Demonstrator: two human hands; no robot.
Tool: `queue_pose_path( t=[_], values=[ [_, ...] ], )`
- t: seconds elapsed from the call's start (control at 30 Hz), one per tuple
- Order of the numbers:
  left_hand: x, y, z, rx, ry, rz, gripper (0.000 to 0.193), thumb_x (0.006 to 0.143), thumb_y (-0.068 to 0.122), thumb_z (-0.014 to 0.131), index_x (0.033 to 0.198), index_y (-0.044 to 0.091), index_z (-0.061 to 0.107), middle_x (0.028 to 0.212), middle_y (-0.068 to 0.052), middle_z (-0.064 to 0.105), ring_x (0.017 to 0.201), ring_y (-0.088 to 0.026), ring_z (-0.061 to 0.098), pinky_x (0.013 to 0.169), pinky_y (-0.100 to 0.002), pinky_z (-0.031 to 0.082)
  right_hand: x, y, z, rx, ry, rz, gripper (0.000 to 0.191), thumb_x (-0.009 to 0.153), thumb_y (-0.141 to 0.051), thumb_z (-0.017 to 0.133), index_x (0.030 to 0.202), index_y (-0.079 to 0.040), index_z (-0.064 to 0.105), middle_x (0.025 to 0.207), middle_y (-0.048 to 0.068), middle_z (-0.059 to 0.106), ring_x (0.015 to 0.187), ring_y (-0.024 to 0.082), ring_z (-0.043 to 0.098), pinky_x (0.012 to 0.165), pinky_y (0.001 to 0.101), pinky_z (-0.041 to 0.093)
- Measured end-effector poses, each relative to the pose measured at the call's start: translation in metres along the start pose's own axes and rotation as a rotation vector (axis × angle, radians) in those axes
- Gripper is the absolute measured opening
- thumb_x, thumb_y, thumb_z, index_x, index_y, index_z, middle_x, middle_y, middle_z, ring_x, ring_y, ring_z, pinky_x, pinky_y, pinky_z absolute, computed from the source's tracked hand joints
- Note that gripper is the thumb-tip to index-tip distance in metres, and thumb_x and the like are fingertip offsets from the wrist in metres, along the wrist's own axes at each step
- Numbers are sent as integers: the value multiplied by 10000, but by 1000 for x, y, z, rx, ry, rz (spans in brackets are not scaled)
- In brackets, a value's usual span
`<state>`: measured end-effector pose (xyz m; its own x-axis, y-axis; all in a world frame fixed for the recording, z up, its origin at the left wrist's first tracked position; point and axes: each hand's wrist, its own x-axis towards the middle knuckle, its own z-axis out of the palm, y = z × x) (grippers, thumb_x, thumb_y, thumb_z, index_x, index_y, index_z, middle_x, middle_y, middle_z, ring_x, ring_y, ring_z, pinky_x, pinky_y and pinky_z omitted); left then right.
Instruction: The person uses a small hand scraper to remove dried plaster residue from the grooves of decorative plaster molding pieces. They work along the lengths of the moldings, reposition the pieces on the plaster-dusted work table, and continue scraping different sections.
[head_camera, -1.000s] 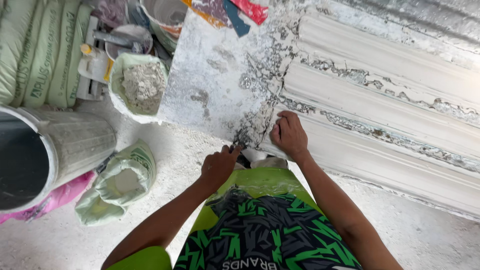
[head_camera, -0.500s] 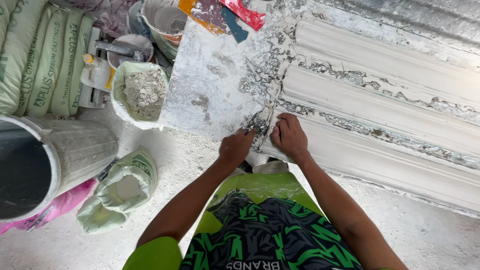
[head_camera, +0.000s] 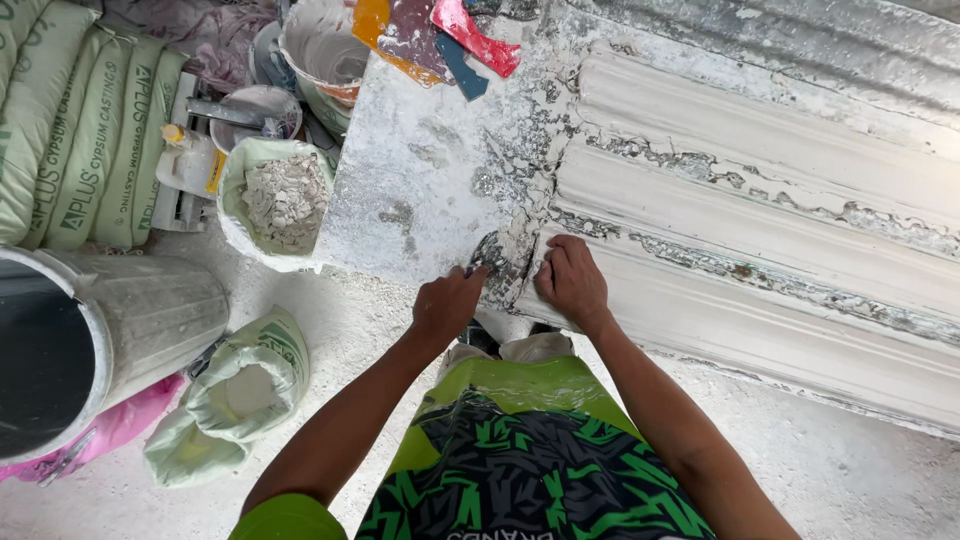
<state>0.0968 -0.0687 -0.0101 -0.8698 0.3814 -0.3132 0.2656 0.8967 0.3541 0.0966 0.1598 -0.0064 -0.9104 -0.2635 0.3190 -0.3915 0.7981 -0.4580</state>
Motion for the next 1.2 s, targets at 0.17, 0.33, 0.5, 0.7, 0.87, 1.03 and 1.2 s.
queue_pose_path(
  t=[0.17,0.33,0.5,0.7,0.87,1.03,1.2],
  values=[
    [26,12,-8,-69,148,-3,358,995,218,573,1344,197,651,895,-131,688,714,-305,728,576,-440,591,0,-1,0,11,-32,46,104,892,-112,629,927,-16,611,1152,135,603,1063,320,611,863,403,527],
    [3,-19,-16,-245,102,-104,402,1020,252,547,1418,202,580,945,-130,661,740,-289,725,632,-456,590,0,2,0,12,-36,40,104,901,-113,617,931,-15,606,1158,135,597,1068,317,606,880,410,527],
    [-39,-82,-23,-673,324,-271,672,956,221,610,1520,-20,335,1065,-192,667,831,-270,715,680,-427,635,-1,3,2,9,-50,38,102,910,-113,616,939,-16,606,1156,132,601,1075,327,598,878,414,525],
    [-27,-179,-50,-553,683,-499,548,937,119,678,1429,36,452,1129,-161,663,843,-220,726,662,-370,615,0,0,3,7,-52,50,125,905,-103,606,969,4,602,1179,143,600,1094,334,586,892,422,516],
    [23,-195,-64,24,192,-896,458,997,158,621,1424,52,496,1401,-230,566,798,-265,761,548,-337,617,0,3,5,-11,-83,28,95,910,-98,603,949,-12,600,1178,137,597,1104,329,577,915,432,510],
    [36,-105,-45,291,144,-800,696,926,248,688,1467,-68,384,1502,-279,480,874,-291,755,621,-299,614,-4,6,9,-15,-68,22,102,932,-111,604,958,-13,598,1174,129,594,1114,329,573,911,429,510],
    [8,-18,-47,-143,77,-512,638,997,165,592,1559,0,339,1347,-198,619,963,-330,734,775,-427,605,-4,5,8,9,-78,34,99,919,-115,604,948,-20,597,1171,126,592,1099,326,579,902,430,511]
  ],
)
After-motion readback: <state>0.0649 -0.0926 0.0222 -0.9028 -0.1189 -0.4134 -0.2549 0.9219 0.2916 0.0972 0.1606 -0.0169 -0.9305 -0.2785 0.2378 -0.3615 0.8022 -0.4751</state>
